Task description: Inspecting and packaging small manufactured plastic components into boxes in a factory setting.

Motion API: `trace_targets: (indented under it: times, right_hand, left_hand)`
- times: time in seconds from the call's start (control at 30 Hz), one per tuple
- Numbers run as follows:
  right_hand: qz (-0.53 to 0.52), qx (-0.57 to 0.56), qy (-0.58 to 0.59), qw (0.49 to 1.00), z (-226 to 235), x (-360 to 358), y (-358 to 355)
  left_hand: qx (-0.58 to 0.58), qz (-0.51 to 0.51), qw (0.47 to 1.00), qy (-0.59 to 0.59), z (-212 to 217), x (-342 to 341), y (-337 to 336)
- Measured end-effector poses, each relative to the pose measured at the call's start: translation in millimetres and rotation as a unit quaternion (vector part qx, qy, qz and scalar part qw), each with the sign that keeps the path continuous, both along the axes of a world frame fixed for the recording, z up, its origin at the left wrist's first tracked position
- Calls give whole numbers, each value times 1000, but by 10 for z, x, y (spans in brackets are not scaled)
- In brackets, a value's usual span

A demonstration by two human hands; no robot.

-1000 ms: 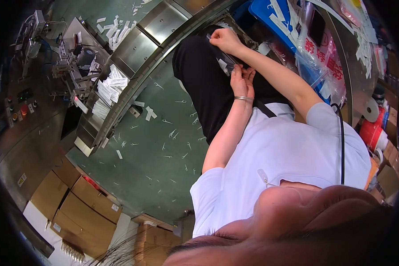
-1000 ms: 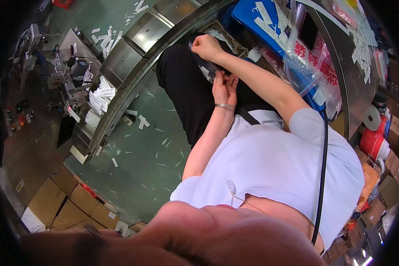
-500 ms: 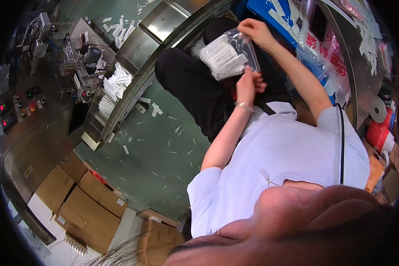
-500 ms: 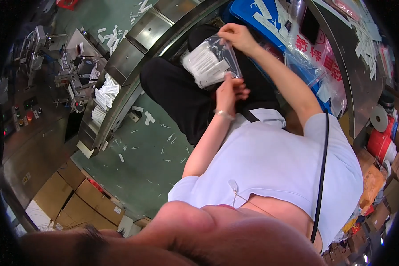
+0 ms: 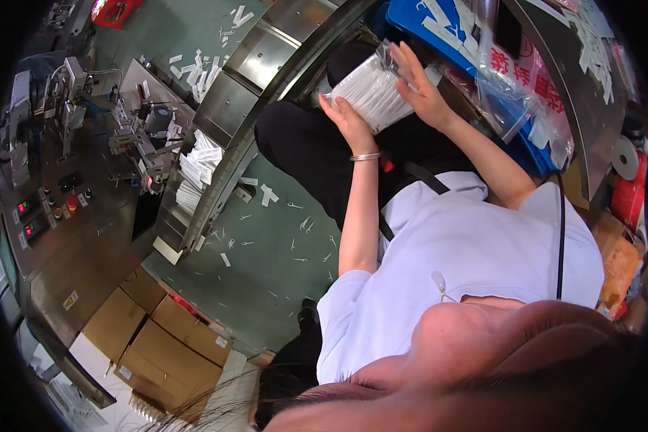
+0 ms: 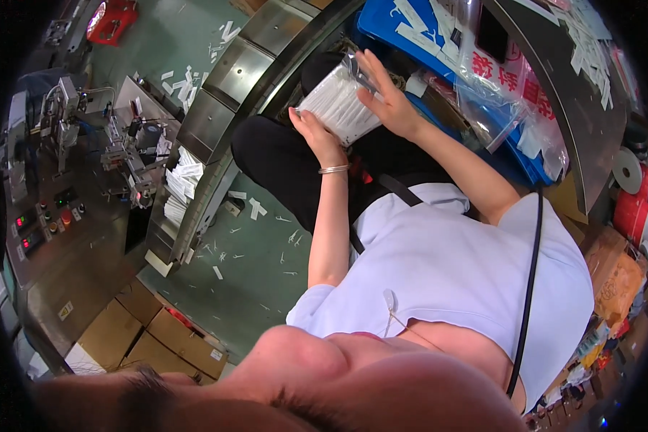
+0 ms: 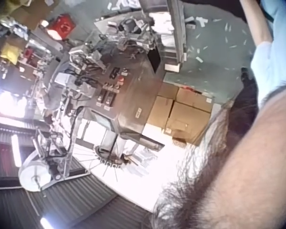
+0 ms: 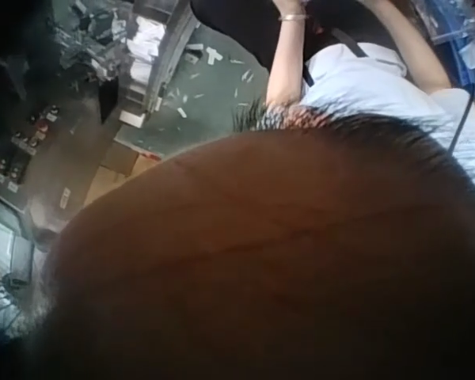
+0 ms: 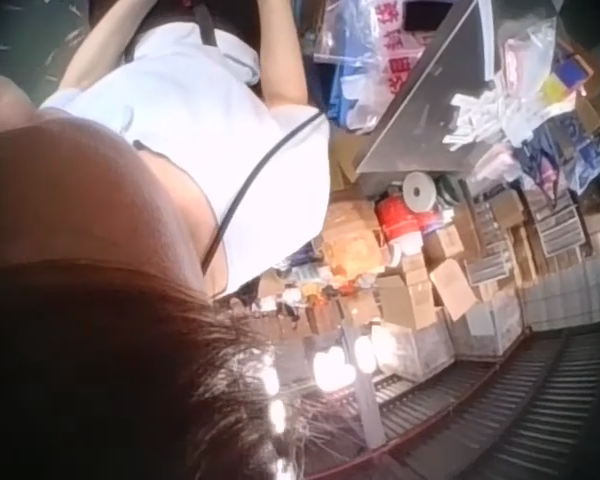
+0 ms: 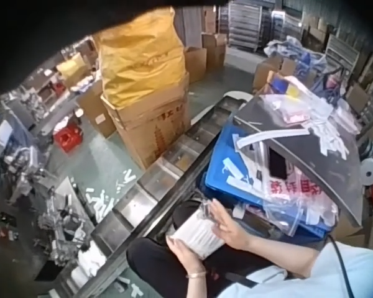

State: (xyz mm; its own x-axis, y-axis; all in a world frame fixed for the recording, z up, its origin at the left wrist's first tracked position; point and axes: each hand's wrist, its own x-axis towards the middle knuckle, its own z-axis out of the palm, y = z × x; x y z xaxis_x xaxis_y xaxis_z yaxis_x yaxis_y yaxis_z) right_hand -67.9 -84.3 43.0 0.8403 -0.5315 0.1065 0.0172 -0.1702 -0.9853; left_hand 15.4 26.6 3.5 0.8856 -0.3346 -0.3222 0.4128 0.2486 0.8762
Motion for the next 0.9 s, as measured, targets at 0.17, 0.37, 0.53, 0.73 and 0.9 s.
trace_targets:
  times: [0.17, 0.37, 0.53, 0.73, 0.9]
  right_hand:
    - [36, -83, 10, 996, -67, 131, 86]
    - [28, 44, -17, 999, -158, 248, 159]
    - [-153, 4, 129, 980, -200, 343, 118]
    - [-130, -13, 81, 988, -448, 534, 123]
    - [42, 123, 133, 983, -425, 696, 158]
  left_hand:
    - [-69, -7, 997, -25, 70, -96, 0]
    - [-8, -7, 995, -100, -30, -21, 201]
    - [13, 39, 991, -130, 36, -75, 248]
    - [-35, 142, 983, -110, 80, -137, 416]
    - [-39, 210, 971, -103, 258, -130, 689]
